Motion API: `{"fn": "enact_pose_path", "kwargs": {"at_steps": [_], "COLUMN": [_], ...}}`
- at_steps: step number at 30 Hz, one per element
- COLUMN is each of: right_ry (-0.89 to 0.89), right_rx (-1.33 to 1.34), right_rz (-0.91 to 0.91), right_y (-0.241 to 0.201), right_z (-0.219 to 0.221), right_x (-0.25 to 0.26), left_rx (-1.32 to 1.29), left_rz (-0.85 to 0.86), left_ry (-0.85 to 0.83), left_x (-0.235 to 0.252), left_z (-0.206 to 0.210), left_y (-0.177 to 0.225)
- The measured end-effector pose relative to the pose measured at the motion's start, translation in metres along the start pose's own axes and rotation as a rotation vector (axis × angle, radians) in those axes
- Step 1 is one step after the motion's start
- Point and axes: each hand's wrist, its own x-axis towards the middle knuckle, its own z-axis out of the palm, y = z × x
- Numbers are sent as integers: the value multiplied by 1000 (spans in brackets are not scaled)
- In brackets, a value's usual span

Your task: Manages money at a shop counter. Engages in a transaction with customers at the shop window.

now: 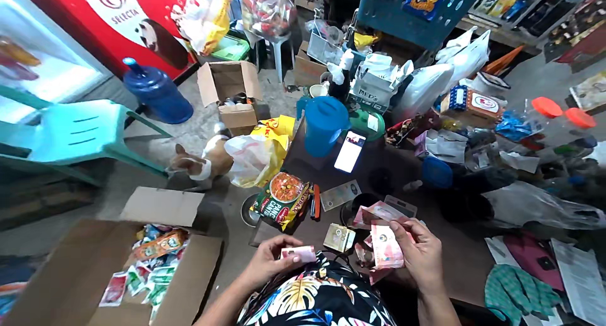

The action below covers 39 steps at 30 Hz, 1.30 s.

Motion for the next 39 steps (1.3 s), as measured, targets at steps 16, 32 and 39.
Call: {"fn": "enact_pose_path", "kwargs": {"at_steps": [16, 32, 39], "right_ry": [-256, -257, -269], "right_rx": [21, 428, 629], "right_rz": [166, 162, 244], "right_y": [-8, -20, -25], "right_z": [35, 41, 46], "right_x": [5, 17, 21], "left_rx": [-308, -84, -12], "left_rz": [8, 293, 329], "left_ry": [252, 462, 401], "left_x": [35, 68, 73], "left_z": [49, 27, 30], "left_y": [50, 61, 61]}}
